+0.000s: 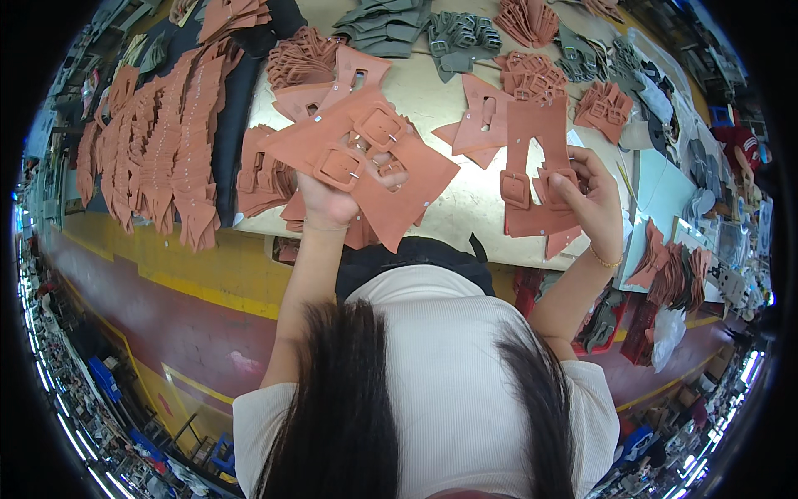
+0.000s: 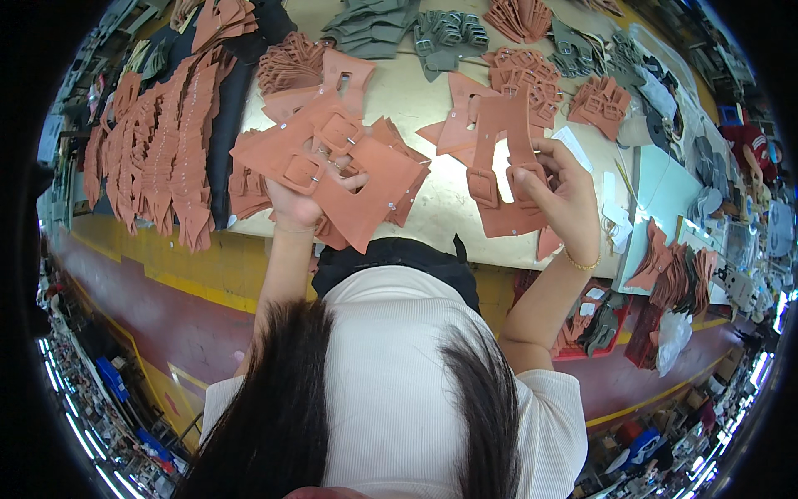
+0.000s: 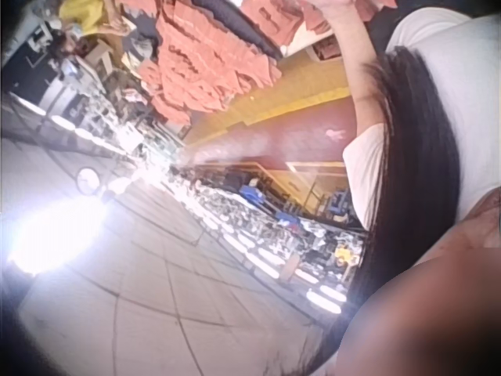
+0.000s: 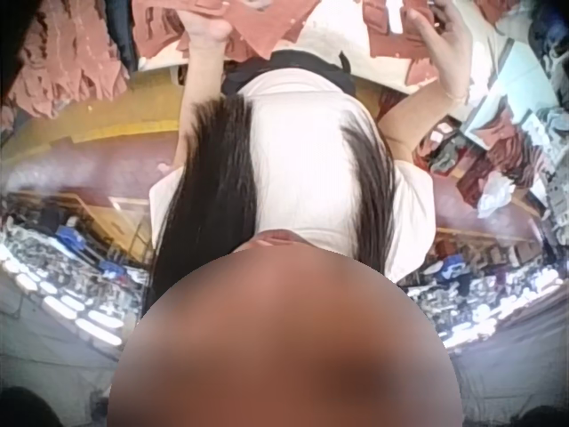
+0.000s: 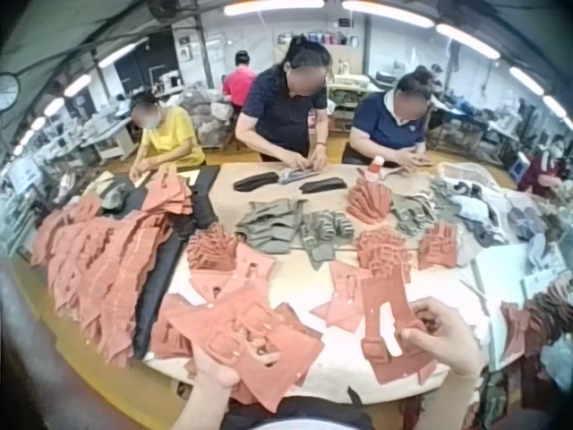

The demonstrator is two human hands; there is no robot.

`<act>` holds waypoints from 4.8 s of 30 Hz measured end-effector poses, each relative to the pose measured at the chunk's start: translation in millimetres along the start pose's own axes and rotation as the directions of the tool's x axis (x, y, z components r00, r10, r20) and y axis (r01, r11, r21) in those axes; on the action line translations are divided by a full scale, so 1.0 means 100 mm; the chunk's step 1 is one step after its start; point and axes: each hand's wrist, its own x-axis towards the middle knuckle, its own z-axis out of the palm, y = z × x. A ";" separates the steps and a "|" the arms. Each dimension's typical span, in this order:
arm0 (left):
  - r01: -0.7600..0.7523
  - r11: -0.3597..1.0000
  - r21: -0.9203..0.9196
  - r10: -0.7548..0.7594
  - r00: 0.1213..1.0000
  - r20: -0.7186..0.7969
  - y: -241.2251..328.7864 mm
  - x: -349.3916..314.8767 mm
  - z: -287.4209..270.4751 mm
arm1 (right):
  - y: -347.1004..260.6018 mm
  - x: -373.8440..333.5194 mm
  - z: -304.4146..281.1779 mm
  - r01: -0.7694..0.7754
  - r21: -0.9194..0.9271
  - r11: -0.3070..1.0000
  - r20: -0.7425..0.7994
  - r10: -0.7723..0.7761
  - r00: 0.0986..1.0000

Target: The person sorts and stacks reddish-brown leather pieces with buckle cutouts on a worktable. They repeatedly pick up pieces, align them, and place them into neat piles, occasionally moving stacks into a red basket. Other workers are visible in the background.

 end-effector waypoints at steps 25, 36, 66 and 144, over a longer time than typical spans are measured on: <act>-0.118 0.980 0.157 0.145 0.975 -0.169 -0.29 0.04 -0.03 | 0.09 0.25 1.04 -0.150 0.413 0.898 0.359 -0.010 0.933; -0.092 0.981 0.169 0.094 0.996 -0.008 -0.25 -0.10 -0.01 | 0.12 0.25 1.09 -0.130 0.451 0.883 0.320 -0.024 0.947; -0.052 0.951 0.304 0.161 0.925 -0.345 -0.31 0.04 0.36 | 0.18 0.25 1.14 -0.234 0.526 0.818 0.322 0.064 0.945; 0.100 0.931 0.352 -0.044 0.986 -0.163 -0.39 -0.14 0.48 | -0.19 0.28 1.42 0.462 -0.055 0.885 0.147 -0.451 0.881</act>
